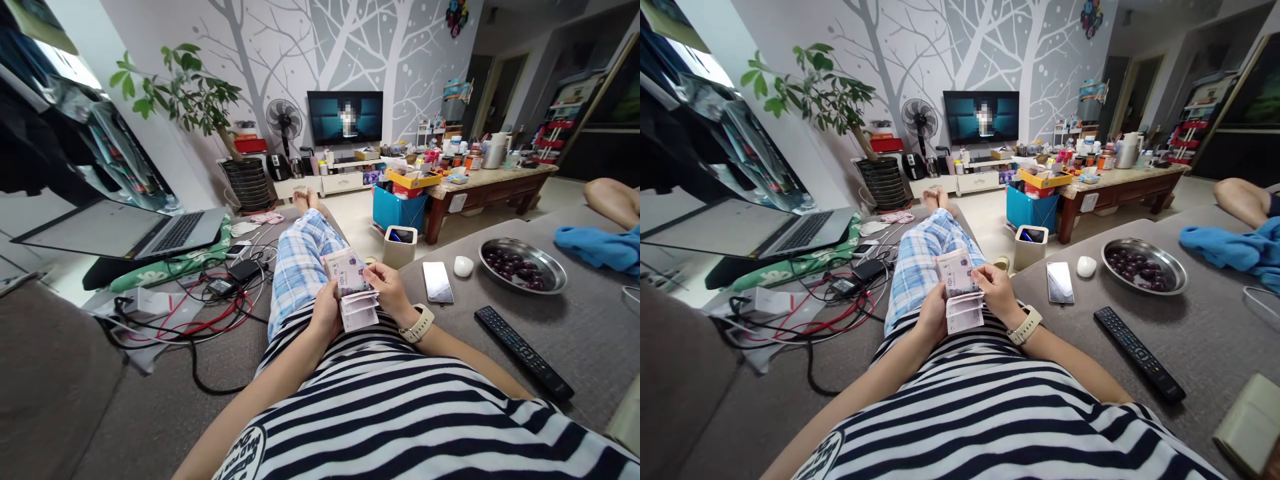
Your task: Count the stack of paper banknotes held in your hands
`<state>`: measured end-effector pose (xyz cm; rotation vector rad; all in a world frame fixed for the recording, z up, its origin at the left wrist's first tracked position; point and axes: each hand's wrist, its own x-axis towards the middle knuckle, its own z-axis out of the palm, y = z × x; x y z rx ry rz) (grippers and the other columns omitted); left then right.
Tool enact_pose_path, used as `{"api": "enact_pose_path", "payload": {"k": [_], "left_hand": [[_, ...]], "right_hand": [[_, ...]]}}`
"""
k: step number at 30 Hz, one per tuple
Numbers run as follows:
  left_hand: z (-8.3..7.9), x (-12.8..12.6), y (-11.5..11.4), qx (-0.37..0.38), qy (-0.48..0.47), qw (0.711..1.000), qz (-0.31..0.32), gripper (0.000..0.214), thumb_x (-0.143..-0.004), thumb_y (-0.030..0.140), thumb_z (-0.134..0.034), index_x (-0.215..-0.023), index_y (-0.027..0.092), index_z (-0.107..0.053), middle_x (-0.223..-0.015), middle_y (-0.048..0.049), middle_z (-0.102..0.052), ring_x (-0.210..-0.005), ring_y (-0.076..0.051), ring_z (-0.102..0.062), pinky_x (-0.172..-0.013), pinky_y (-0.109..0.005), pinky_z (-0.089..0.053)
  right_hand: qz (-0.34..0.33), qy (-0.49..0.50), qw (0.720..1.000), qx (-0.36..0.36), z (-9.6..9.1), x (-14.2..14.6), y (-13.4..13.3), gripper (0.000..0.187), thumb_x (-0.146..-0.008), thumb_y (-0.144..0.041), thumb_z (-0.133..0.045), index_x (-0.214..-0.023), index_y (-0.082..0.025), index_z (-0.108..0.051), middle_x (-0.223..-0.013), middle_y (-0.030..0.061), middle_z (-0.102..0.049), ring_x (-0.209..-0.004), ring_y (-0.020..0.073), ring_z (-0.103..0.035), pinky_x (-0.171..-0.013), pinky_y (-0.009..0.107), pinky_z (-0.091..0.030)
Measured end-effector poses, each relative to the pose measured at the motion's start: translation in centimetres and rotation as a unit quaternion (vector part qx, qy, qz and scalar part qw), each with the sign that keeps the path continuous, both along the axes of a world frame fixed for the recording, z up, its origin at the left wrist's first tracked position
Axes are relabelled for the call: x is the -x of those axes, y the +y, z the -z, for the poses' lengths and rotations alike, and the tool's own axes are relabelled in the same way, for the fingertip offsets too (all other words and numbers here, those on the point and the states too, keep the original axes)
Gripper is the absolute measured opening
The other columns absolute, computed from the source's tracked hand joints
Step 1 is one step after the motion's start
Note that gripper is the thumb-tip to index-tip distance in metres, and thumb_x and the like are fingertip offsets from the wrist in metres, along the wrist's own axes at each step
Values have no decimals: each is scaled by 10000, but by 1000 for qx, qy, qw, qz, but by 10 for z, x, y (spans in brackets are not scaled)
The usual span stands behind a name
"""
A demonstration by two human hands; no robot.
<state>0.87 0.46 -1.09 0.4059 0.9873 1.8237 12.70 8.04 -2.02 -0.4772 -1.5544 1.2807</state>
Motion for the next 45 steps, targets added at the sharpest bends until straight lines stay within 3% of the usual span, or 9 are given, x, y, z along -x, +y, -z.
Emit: {"api": "enact_pose_path", "payload": {"k": [17, 22, 29, 35, 39, 45], "left_hand": [[1, 2, 1, -6, 18, 1000, 18, 263, -770, 239, -705, -1008, 135, -746, -929, -107, -821, -1015, -321, -774, -953, -451, -613], [1, 2, 3, -8, 25, 1000, 4, 228, -794, 258, -692, -968, 119, -744, -912, -124, -819, -995, -314, -780, -972, -449, -602], [-3, 2, 1, 8, 42, 999, 16, 227, -727, 197, -724, -934, 106, -742, -812, -104, -802, -890, -302, -784, -932, -439, -609], [-4, 2, 1, 5, 43, 999, 8, 217, -734, 193, -732, -926, 90, -742, -791, -114, -793, -861, -297, -783, -907, -428, -615], [-3, 2, 5, 0, 24, 1000, -4, 178, -780, 246, -734, -910, 123, -738, -842, -109, -806, -944, -311, -783, -920, -446, -618], [-5, 1, 5, -4, -8, 1000, -9, 232, -850, 260, -684, -1024, 119, -744, -952, -123, -821, -1026, -314, -777, -968, -463, -610]], "right_hand": [[20, -16, 1000, -6, -6, 0, -1, 536, -853, -726, -633, -663, -231, -553, -624, -12, -505, -603, 153, -455, -580, 298, -386], [-25, -23, 999, 34, -7, 2, -1, 612, -831, -826, -564, -669, -236, -589, -528, -8, -526, -507, 147, -433, -546, 313, -378], [61, -22, 996, 62, -1, 5, 9, 519, -673, -670, -812, -683, -235, -529, -607, -48, -496, -570, 126, -415, -558, 277, -348], [56, -43, 996, 49, 3, 5, 14, 467, -720, -631, -755, -639, -226, -537, -595, -42, -500, -590, 134, -426, -583, 283, -358], [60, -32, 997, 44, 2, 5, 13, 424, -733, -592, -743, -648, -226, -546, -601, -35, -522, -593, 140, -442, -587, 286, -368], [52, -15, 998, 45, 0, 4, 9, 398, -745, -594, -722, -687, -229, -574, -633, -20, -560, -604, 149, -472, -597, 295, -400]]}}
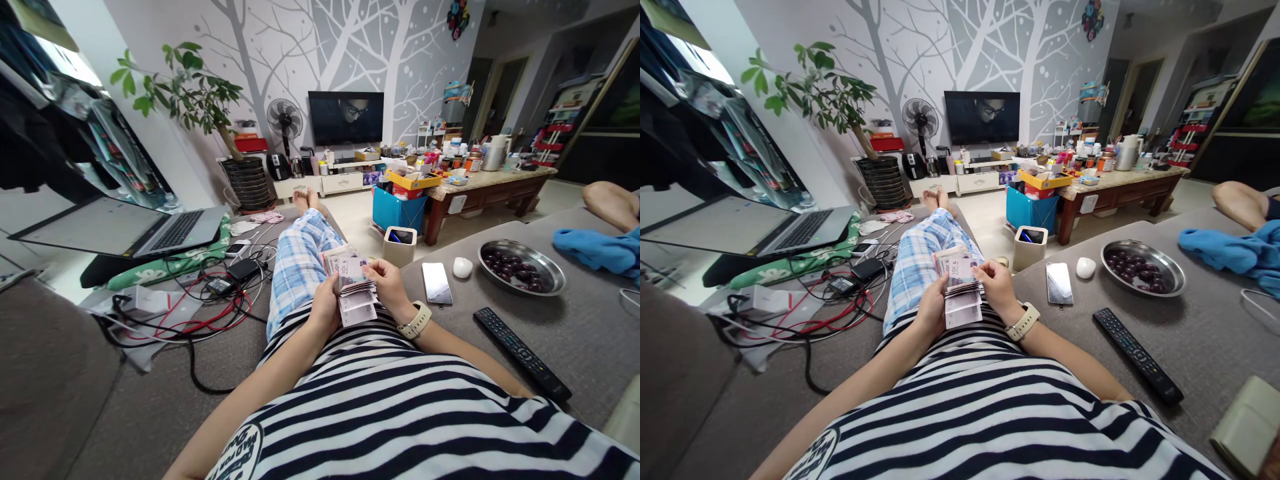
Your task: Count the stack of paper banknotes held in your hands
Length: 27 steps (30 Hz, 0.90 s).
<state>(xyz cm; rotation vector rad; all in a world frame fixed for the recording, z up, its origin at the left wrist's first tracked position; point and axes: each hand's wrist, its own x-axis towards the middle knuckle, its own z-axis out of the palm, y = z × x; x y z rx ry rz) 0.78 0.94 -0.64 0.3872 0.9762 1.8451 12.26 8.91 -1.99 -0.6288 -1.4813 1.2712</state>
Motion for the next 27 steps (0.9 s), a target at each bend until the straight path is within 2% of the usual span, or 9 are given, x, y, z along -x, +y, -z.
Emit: {"api": "enact_pose_path", "payload": {"k": [9, 18, 22, 27], "left_hand": [[-1, -1, -2, 2, 6, 1000, 1, 243, -821, 252, -701, -1025, 128, -745, -943, -118, -821, -1031, -320, -773, -970, -466, -610], [13, 3, 2, 9, 36, 999, 4, 184, -716, 250, -723, -868, 146, -727, -817, -82, -798, -980, -318, -769, -928, -443, -614], [9, 3, 0, 15, 34, 999, -3, 136, -717, 250, -720, -812, 153, -709, -792, -84, -784, -1015, -326, -760, -945, -443, -604], [7, 3, -2, 18, 18, 1000, -5, 138, -747, 238, -709, -852, 149, -714, -829, -92, -795, -1044, -327, -757, -966, -457, -598]], "right_hand": [[-19, 24, 1000, 0, 0, -1, -3, 362, -761, -562, -739, -742, -222, -619, -684, -6, -608, -643, 157, -517, -624, 294, -432], [-13, 24, 1000, 12, 1, -1, -3, 356, -756, -555, -728, -767, -214, -630, -701, 0, -622, -664, 163, -537, -638, 294, -451], [-21, 25, 999, 16, 0, -2, -5, 348, -752, -556, -714, -781, -214, -651, -696, 3, -621, -665, 170, -543, -641, 303, -455], [-28, 32, 999, 16, -3, -2, -8, 356, -747, -565, -713, -779, -216, -655, -684, 3, -621, -654, 172, -540, -635, 309, -451]]}}
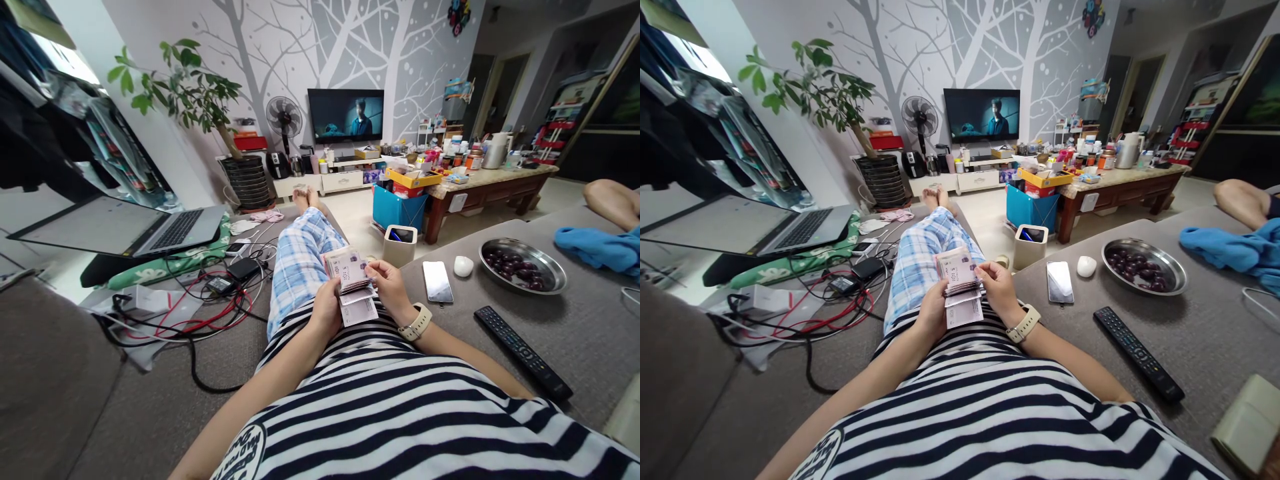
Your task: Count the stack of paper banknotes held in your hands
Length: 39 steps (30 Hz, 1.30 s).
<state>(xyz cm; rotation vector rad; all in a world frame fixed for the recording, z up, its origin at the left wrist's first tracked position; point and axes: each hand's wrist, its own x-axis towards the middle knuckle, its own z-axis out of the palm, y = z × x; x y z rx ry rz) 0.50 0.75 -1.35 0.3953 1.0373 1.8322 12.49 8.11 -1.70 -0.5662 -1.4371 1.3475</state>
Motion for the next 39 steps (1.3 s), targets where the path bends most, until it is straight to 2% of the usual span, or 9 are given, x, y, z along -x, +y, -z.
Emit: {"api": "enact_pose_path", "payload": {"k": [4, 9, 12, 16, 20, 27, 39], "left_hand": [[4, 1, 0, -12, 3, 1000, 20, 194, -758, 230, -713, -923, 129, -726, -894, -110, -811, -1045, -321, -762, -970, -453, -603], [6, 0, 2, -23, -1, 1000, 17, 212, -760, 220, -701, -940, 113, -734, -889, -125, -813, -1008, -322, -774, -951, -454, -612], [6, -1, 3, -17, -2, 1000, 13, 233, -725, 215, -715, -936, 119, -735, -877, -120, -811, -982, -325, -778, -941, -463, -614], [6, -1, 1, -13, 4, 1000, 25, 256, -669, 213, -756, -906, 114, -744, -850, -116, -806, -950, -325, -777, -934, -444, -608], [3, -2, -1, -3, 19, 1000, 18, 219, -689, 185, -731, -896, 113, -748, -862, -103, -812, -877, -286, -776, -923, -417, -605], [4, 0, 1, -19, -20, 999, 17, 227, -850, 280, -688, -1003, 122, -743, -984, -120, -821, -1093, -303, -756, -1020, -427, -576], [11, 4, 2, -37, -10, 998, 40, 273, -859, 273, -669, -1064, 112, -752, -1026, -121, -822, -1110, -301, -754, -1037, -430, -572]], "right_hand": [[12, -5, 1000, -10, 1, 0, 0, 384, -760, -597, -705, -758, -216, -652, -666, 2, -604, -635, 165, -517, -615, 305, -433], [12, -19, 1000, 0, 8, 0, 3, 482, -816, -701, -642, -749, -223, -650, -529, -34, -493, -503, 139, -407, -518, 298, -344], [17, -9, 1000, 12, 10, 1, 6, 506, -795, -731, -667, -775, -227, -634, -522, -39, -516, -498, 141, -443, -538, 300, -381], [55, 21, 998, 18, 11, 3, 8, 468, -714, -651, -787, -748, -220, -609, -611, -36, -566, -588, 138, -494, -597, 287, -416], [33, 3, 999, 28, 11, 3, 8, 406, -711, -582, -786, -710, -209, -626, -632, -24, -583, -609, 141, -482, -595, 288, -411], [13, 10, 1000, 4, 11, 2, 5, 327, -739, -513, -749, -698, -209, -638, -636, -20, -590, -611, 142, -490, -596, 284, -420], [-4, 22, 1000, -3, 8, 1, 1, 313, -748, -503, -764, -742, -201, -682, -682, 4, -648, -643, 154, -549, -597, 280, -459]]}}
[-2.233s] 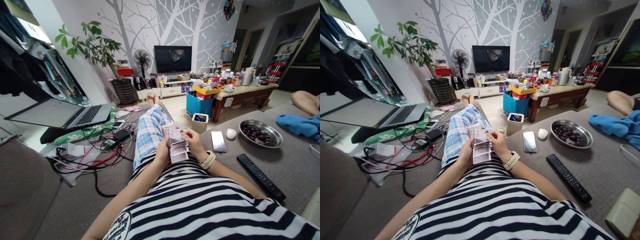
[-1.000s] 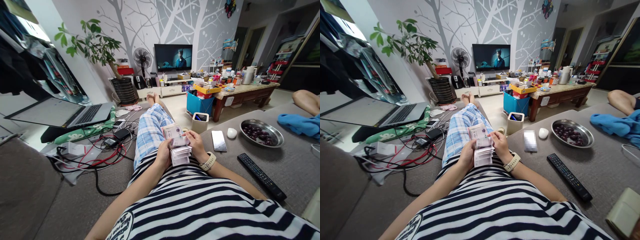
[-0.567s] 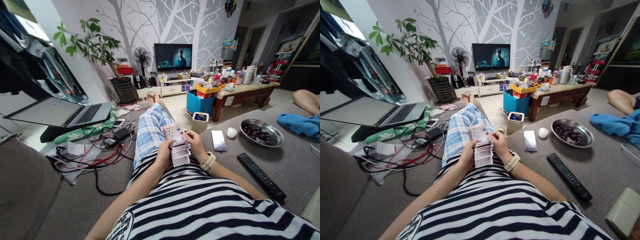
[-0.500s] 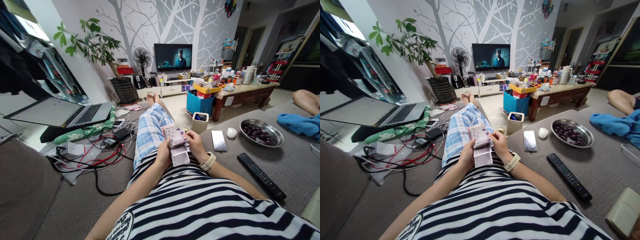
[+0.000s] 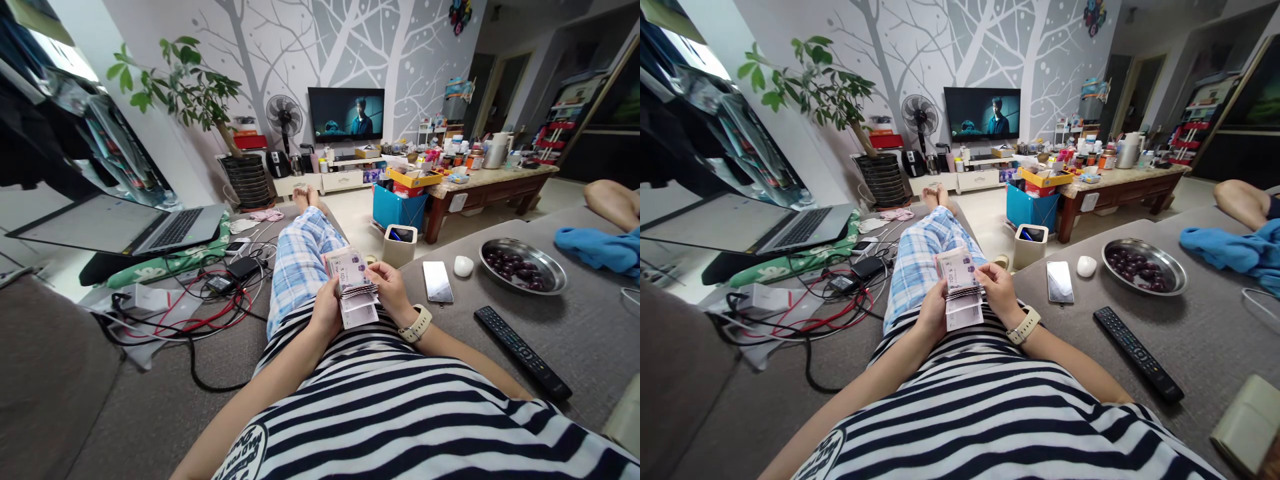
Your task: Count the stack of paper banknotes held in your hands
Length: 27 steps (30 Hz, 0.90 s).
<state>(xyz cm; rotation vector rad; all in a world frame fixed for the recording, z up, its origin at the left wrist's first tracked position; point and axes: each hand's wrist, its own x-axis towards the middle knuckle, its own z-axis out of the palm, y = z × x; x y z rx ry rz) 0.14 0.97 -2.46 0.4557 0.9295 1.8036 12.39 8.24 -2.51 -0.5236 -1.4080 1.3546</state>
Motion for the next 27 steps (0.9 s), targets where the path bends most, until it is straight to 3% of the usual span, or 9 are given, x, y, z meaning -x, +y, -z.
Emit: {"api": "enact_pose_path", "payload": {"k": [6, 13, 18, 23, 27], "left_hand": [[-6, -4, -1, 11, -14, 1000, -11, 262, -860, 238, -660, -1068, 105, -748, -1009, -129, -823, -1105, -310, -757, -1027, -450, -585], [-3, -4, 1, 6, -6, 1000, -25, 220, -878, 254, -647, -1011, 114, -752, -955, -127, -821, -1071, -301, -769, -1019, -444, -587], [-7, -4, -4, 17, 21, 1000, -15, 203, -803, 249, -699, -938, 106, -753, -889, -122, -813, -997, -309, -777, -981, -434, -597], [-10, -5, -5, 27, 30, 999, -18, 203, -723, 195, -708, -912, 129, -745, -841, -93, -809, -943, -303, -781, -943, -430, -604], [-10, -7, -4, 30, 29, 999, -26, 172, -745, 205, -704, -897, 130, -737, -848, -104, -809, -954, -300, -782, -949, -426, -600]], "right_hand": [[1, 4, 1000, 3, 1, 0, 1, 362, -737, -549, -797, -750, -202, -695, -680, 3, -662, -621, 145, -549, -593, 276, -461], [-13, -1, 1000, 9, 4, 2, 1, 525, -795, -724, -724, -685, -216, -652, -454, -34, -528, -439, 117, -432, -498, 280, -392], [20, -3, 999, 30, 2, 2, 3, 528, -664, -693, -839, -697, -225, -598, -557, -42, -549, -512, 123, -458, -509, 275, -385], [26, -31, 999, 24, 2, 1, 4, 498, -702, -666, -806, -668, -220, -585, -595, -36, -530, -570, 130, -441, -553, 286, -382], [30, -40, 999, 17, 3, 1, 5, 490, -711, -644, -800, -632, -221, -566, -575, -41, -500, -567, 127, -418, -556, 284, -362]]}}
